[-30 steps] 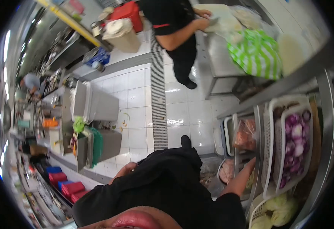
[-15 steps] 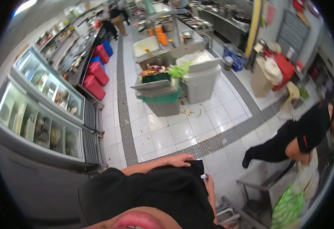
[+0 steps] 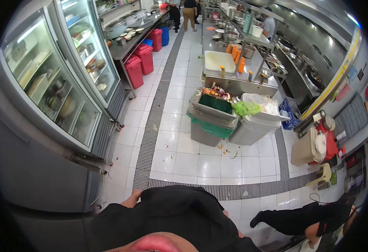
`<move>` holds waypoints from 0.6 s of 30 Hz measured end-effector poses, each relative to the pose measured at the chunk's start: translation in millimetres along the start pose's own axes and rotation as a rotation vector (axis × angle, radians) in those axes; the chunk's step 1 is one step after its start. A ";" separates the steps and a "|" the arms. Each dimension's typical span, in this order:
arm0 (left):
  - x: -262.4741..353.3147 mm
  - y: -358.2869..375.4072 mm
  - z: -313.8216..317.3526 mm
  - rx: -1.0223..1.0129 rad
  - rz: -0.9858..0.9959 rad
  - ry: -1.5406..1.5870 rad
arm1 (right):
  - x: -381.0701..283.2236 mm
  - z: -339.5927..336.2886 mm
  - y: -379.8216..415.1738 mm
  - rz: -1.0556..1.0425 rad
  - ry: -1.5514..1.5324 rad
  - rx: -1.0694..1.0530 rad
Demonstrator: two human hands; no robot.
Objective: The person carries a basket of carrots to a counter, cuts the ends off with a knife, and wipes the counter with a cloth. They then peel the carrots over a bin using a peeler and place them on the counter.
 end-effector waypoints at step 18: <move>105.2 -60.8 -83.1 0.105 0.364 0.589 | -548.1 -153.9 -22.9 -0.712 -0.538 0.078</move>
Point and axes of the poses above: each hand's wrist, its own y-axis away from the middle knuckle, its own z-axis out of the palm, x = y × z, the point moved 1 cm from there along -y, towards the middle knuckle
